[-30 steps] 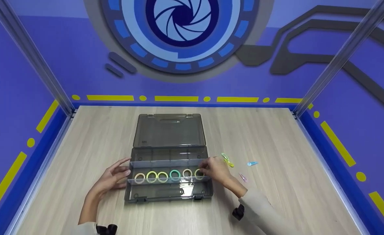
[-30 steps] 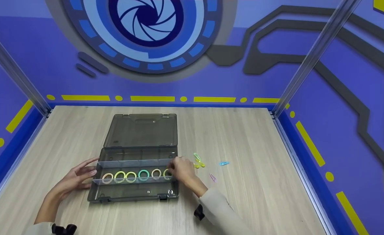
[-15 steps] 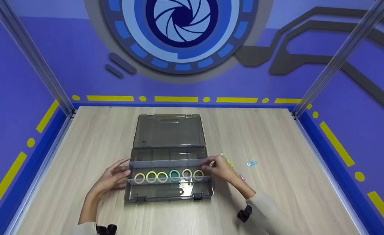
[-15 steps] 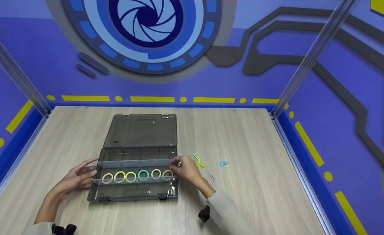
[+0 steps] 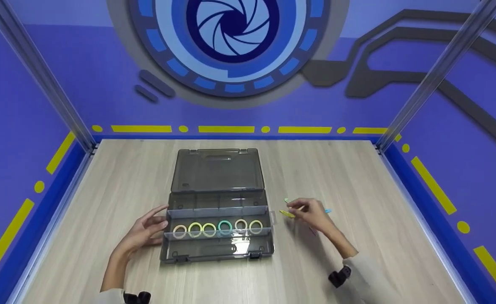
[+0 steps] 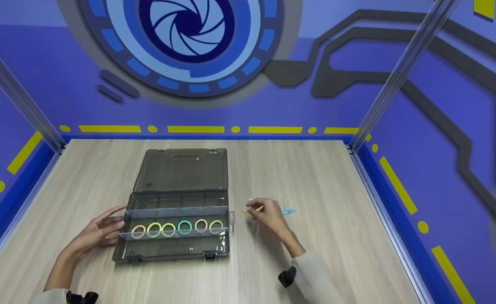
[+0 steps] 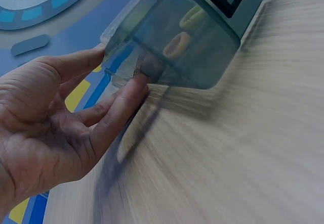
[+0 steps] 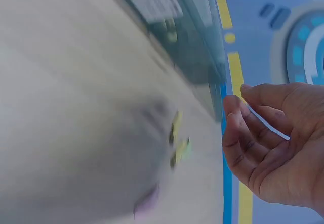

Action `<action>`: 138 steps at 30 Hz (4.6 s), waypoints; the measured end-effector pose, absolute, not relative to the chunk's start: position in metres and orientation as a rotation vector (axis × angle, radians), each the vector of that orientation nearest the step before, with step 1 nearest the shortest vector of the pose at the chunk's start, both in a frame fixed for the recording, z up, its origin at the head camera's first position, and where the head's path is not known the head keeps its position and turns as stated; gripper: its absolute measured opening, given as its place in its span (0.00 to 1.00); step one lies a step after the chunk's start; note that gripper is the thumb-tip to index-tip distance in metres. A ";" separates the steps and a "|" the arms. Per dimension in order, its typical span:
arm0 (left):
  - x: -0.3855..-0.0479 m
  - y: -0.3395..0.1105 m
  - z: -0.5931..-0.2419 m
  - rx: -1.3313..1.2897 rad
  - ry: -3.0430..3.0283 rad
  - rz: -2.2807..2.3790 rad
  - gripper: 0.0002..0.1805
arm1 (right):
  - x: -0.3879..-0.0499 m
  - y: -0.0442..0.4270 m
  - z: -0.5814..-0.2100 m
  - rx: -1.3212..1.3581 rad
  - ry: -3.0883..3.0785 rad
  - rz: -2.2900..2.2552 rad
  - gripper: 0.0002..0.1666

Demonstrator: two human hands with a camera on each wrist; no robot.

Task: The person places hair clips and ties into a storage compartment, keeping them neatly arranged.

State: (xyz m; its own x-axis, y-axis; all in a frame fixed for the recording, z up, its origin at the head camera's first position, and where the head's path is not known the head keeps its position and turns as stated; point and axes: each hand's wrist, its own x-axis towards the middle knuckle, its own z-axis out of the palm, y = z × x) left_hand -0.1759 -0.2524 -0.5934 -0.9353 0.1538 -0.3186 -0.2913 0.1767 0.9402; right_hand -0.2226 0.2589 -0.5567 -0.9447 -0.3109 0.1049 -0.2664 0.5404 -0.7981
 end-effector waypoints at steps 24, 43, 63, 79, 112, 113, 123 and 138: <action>-0.174 -0.253 -0.596 -0.194 2.139 1.806 0.36 | -0.201 0.312 -0.579 -0.360 2.775 -1.055 0.11; -0.173 -0.252 -0.595 -0.140 2.129 1.809 0.36 | -0.196 0.309 -0.582 -0.267 2.852 -0.986 0.08; -0.174 -0.259 -0.597 0.009 2.069 1.800 0.39 | -0.206 0.297 -0.552 -0.144 2.292 -1.534 0.22; -0.174 -0.259 -0.595 -0.009 2.051 1.791 0.39 | -0.236 0.250 -0.526 -0.245 2.267 -1.577 0.19; -0.174 -0.258 -0.592 -0.078 2.072 1.775 0.38 | -0.277 0.122 -0.534 -0.288 2.011 -1.736 0.22; -0.174 -0.258 -0.592 -0.084 2.074 1.770 0.38 | -0.278 0.118 -0.534 -0.297 2.013 -1.745 0.22; -0.174 -0.255 -0.589 -0.093 2.078 1.754 0.39 | -0.287 0.086 -0.545 -0.424 2.069 -1.838 0.20; -0.174 -0.252 -0.587 -0.162 2.090 1.742 0.40 | -0.291 0.035 -0.559 -0.392 2.089 -1.854 0.19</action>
